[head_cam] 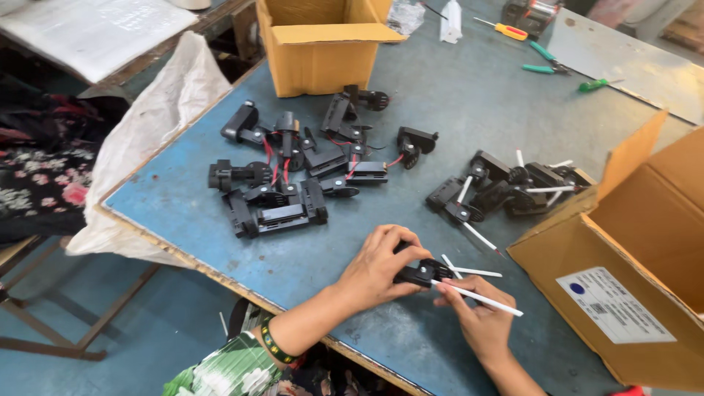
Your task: The person inserts white plastic rods into black plastic housings on a workbench. They handle each unit one at a time, aligning the rod with the housing and pushing it into place, then setting the assembled unit aside.
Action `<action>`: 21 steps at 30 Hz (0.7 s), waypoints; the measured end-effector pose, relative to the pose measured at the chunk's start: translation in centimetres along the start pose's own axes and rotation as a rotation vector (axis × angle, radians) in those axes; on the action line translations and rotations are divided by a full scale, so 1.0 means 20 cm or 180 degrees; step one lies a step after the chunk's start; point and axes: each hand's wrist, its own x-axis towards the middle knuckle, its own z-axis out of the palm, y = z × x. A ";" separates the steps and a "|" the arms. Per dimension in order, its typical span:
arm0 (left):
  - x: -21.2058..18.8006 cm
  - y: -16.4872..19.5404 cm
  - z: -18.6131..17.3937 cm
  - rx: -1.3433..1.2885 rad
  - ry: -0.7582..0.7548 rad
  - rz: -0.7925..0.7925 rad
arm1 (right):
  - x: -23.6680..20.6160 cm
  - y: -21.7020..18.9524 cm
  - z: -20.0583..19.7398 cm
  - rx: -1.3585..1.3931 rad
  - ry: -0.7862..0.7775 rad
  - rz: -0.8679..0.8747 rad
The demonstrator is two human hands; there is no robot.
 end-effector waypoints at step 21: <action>0.09 0.04 0.07 -0.0154 -0.0246 -0.0248 | 0.02 0.06 -0.08 0.0900 -0.0239 -0.0458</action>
